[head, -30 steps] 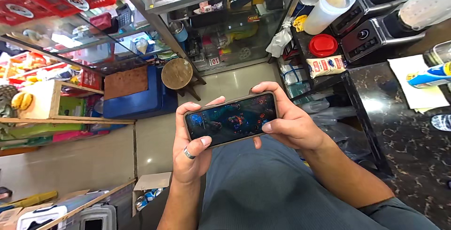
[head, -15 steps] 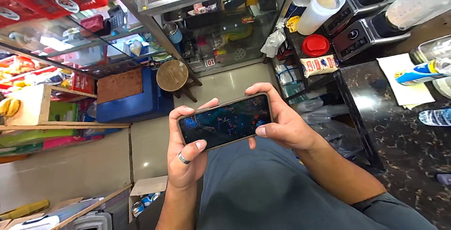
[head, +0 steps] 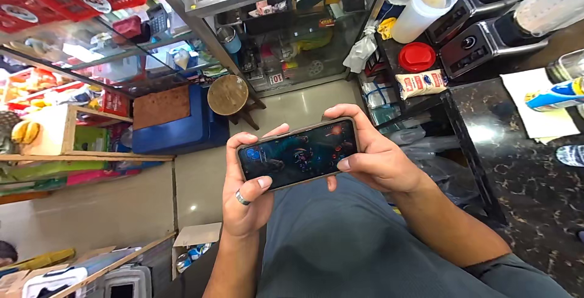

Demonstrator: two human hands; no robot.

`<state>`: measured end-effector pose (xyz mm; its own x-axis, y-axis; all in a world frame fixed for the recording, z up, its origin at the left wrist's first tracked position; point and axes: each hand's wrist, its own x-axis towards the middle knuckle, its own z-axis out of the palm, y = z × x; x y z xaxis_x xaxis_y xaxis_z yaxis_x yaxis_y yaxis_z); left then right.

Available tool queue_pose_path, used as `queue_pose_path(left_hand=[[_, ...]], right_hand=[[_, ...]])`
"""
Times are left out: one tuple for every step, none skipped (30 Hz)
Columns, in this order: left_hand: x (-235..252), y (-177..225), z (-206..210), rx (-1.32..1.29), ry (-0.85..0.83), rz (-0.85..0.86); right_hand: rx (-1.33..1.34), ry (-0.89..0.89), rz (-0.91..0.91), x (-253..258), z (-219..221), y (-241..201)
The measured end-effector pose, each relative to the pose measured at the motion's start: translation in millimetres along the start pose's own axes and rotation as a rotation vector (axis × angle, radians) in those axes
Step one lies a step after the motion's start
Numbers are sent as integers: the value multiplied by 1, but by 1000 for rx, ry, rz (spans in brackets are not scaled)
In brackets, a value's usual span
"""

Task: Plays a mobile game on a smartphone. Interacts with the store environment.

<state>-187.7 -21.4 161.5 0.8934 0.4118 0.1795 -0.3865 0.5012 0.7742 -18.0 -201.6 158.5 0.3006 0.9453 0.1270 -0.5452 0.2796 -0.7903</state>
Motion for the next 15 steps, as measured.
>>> queue_pose_path(left_hand=[[0, 0, 0, -4, 0, -1], [0, 0, 1, -7, 3, 1], [0, 0, 1, -4, 7, 5], [-1, 0, 2, 1, 12, 8], [-1, 0, 3, 17, 22, 11], [-1, -1, 4, 31, 36, 16], [-1, -1, 6, 47, 54, 20], [-1, -1, 8, 58, 72, 24], [-1, -2, 9, 71, 87, 31], [-1, -2, 10, 75, 96, 38], [-1, -3, 11, 72, 102, 44], [-1, -4, 12, 67, 107, 46], [0, -4, 12, 68, 108, 46], [0, -4, 12, 71, 108, 47], [0, -4, 12, 76, 110, 49]], right_hand=[[8, -14, -3, 0, 0, 0], [13, -22, -2, 0, -1, 0], [14, -18, 0, 0, 0, 0], [6, -12, 2, 0, 0, 0], [-3, -9, 1, 0, 0, 0], [-9, -13, -2, 0, 0, 0], [-10, -22, -5, 0, 0, 0], [-5, -24, -3, 0, 0, 0], [-9, -6, 11, 0, 1, -2], [-26, 39, 34, -1, 5, -6], [-50, 108, 63, -1, 10, -10], [-62, 137, 80, -2, 12, -12], [-57, 130, 75, -2, 11, -12], [-45, 98, 56, -2, 8, -10], [-35, 45, 29, -2, 4, -6]])
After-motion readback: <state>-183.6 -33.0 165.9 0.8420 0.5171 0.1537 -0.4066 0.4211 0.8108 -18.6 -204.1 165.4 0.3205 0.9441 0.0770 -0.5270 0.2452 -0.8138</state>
